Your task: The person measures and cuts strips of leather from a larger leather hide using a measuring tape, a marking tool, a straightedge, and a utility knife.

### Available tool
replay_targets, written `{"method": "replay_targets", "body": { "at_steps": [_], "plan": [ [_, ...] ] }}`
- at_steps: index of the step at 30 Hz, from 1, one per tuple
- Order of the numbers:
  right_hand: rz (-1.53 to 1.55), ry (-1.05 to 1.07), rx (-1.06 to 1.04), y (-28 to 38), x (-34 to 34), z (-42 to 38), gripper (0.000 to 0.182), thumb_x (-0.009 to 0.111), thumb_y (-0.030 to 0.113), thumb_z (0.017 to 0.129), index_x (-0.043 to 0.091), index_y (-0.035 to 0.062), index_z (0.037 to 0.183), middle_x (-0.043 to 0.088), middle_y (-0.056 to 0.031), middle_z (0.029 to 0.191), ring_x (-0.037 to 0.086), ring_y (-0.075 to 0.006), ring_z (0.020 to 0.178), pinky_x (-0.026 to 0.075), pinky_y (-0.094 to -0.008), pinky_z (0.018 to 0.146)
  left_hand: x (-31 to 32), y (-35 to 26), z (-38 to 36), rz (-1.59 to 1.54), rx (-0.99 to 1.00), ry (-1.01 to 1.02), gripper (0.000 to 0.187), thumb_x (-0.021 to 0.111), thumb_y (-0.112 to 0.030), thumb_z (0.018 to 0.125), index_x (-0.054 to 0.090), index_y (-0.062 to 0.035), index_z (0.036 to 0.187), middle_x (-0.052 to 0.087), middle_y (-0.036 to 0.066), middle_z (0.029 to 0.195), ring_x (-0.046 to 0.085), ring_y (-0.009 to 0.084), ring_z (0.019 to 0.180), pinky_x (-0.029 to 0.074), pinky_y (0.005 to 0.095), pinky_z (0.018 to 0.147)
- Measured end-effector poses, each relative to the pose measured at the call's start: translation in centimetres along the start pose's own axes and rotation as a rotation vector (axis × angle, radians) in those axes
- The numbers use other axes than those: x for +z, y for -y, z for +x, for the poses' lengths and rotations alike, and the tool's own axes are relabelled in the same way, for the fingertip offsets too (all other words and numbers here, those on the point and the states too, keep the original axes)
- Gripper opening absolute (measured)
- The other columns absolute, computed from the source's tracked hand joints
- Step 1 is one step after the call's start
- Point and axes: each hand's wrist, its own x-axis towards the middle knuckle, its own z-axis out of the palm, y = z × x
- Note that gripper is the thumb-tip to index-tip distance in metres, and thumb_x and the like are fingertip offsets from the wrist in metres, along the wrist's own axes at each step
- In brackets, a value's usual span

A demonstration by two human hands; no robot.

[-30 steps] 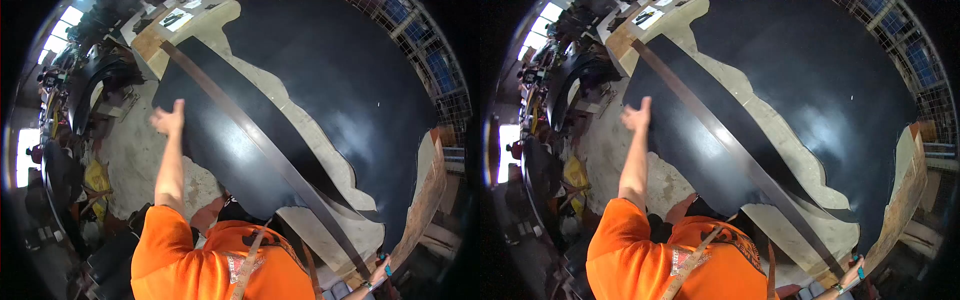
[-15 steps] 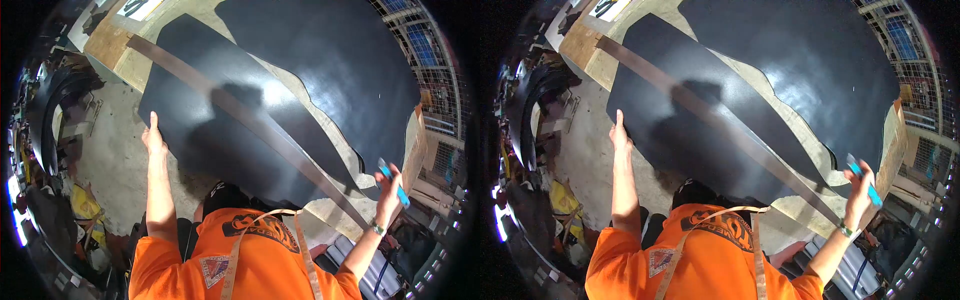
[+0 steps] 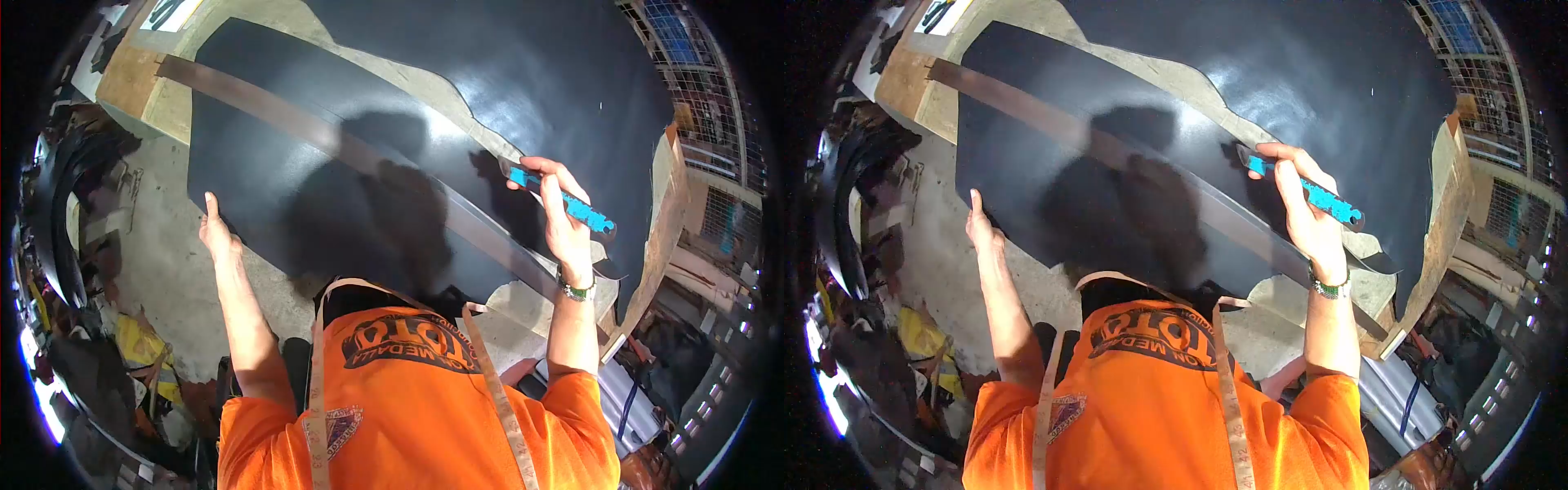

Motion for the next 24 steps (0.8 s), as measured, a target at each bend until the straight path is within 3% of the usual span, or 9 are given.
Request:
{"method": "replay_targets", "body": {
  "at_steps": [4, 7, 9, 12, 14, 17, 20, 21, 24],
  "plan": [
    [0.080, 0.020, 0.006, -2.1, -1.9, -0.8, 0.030, 0.049, 0.020, 0.105, 0.064, -0.0026, 0.119, 0.070, -0.0100, 0.100, 0.067, -0.0143, 0.092, 0.051, -0.0298, 0.086, -0.2, 1.1, -0.8, 0.092, 0.165, 0.085, 0.058, 0.077, -0.035, 0.088, 0.054, 0.0079, 0.120, 0.062, 0.022, 0.123, 0.063, 0.0281, 0.107, 0.053, 0.0411, 0.093],
    [0.011, 0.079, 0.046, -3.9, -3.2, -2.4, 0.030, 0.051, 0.020, 0.104, 0.064, -0.0024, 0.118, 0.070, -0.0102, 0.100, 0.067, -0.0141, 0.091, 0.051, -0.0293, 0.084, 0.0, 3.5, -3.3, 0.526, 0.468, -0.187, 0.079, 0.080, -0.048, 0.082, 0.049, 0.0081, 0.128, 0.054, 0.027, 0.132, 0.056, 0.0335, 0.119, 0.046, 0.0458, 0.101],
    [-0.068, 0.087, 0.139, -5.2, -3.5, -4.2, 0.023, 0.057, 0.017, 0.101, 0.066, 0.0010, 0.115, 0.069, -0.0078, 0.086, 0.067, -0.0128, 0.082, 0.052, -0.0283, 0.075, 0.5, 5.3, -8.8, 1.018, 0.986, -0.363, 0.081, 0.078, -0.045, 0.082, 0.044, 0.0048, 0.136, 0.048, 0.029, 0.132, 0.040, 0.0407, 0.130, 0.032, 0.0527, 0.111],
    [-0.117, 0.138, 0.081, -6.9, -4.0, -6.5, 0.023, 0.055, 0.017, 0.102, 0.067, -0.0002, 0.112, 0.068, -0.0073, 0.085, 0.065, -0.0115, 0.070, 0.052, -0.0260, 0.065, 7.4, 4.2, -18.2, 1.080, 1.253, 0.252, 0.047, 0.077, -0.021, 0.077, 0.065, 0.0008, 0.117, 0.057, 0.028, 0.130, 0.052, 0.0424, 0.124, 0.039, 0.0504, 0.107],
    [-0.171, 0.136, 0.070, -8.6, -4.2, -7.4, 0.022, 0.060, 0.018, 0.100, 0.068, -0.0002, 0.108, 0.068, -0.0091, 0.080, 0.065, -0.0140, 0.067, 0.051, -0.0292, 0.063, 13.1, 5.7, -19.6, 0.953, 1.374, 0.787, 0.050, 0.075, -0.025, 0.081, 0.063, -0.0020, 0.123, 0.056, 0.022, 0.136, 0.050, 0.0394, 0.129, 0.036, 0.0504, 0.110],
    [-0.160, 0.128, 0.036, -10.4, -3.5, -8.2, 0.028, 0.058, 0.024, 0.101, 0.069, -0.0007, 0.106, 0.064, -0.0076, 0.070, 0.061, -0.0130, 0.063, 0.048, -0.0288, 0.060, 21.0, 8.1, -21.7, 1.009, 1.492, 1.130, 0.066, 0.077, -0.043, 0.079, 0.059, -0.0066, 0.131, 0.049, 0.022, 0.143, 0.043, 0.0386, 0.136, 0.029, 0.0486, 0.116],
    [-0.099, 0.150, 0.118, -10.1, -3.2, -8.5, 0.034, 0.051, 0.029, 0.104, 0.069, 0.0003, 0.109, 0.060, -0.0023, 0.068, 0.053, -0.0076, 0.063, 0.044, -0.0248, 0.059, 25.0, 7.8, -22.0, 1.350, 1.479, 1.258, 0.077, 0.083, -0.052, 0.068, 0.060, -0.0110, 0.129, 0.053, 0.020, 0.136, 0.048, 0.0376, 0.128, 0.034, 0.0436, 0.111],
    [-0.047, 0.143, 0.123, -10.3, -3.1, -8.8, 0.035, 0.049, 0.029, 0.105, 0.069, 0.0003, 0.110, 0.060, -0.0018, 0.069, 0.053, -0.0085, 0.064, 0.044, -0.0251, 0.060, 26.5, 5.3, -23.7, 1.510, 1.251, 1.351, 0.076, 0.084, -0.051, 0.067, 0.061, -0.0092, 0.126, 0.057, 0.017, 0.130, 0.050, 0.0349, 0.125, 0.039, 0.0427, 0.103],
    [0.088, 0.202, 0.127, -8.9, -3.8, -9.9, 0.036, 0.047, 0.024, 0.103, 0.065, -0.0029, 0.118, 0.064, -0.0059, 0.079, 0.056, -0.0113, 0.069, 0.046, -0.0270, 0.064, 28.6, 4.7, -23.0, 1.510, 1.560, 1.341, 0.079, 0.083, -0.055, 0.066, 0.063, -0.0036, 0.123, 0.064, 0.018, 0.119, 0.058, 0.0310, 0.117, 0.041, 0.0436, 0.099]
  ]
}}
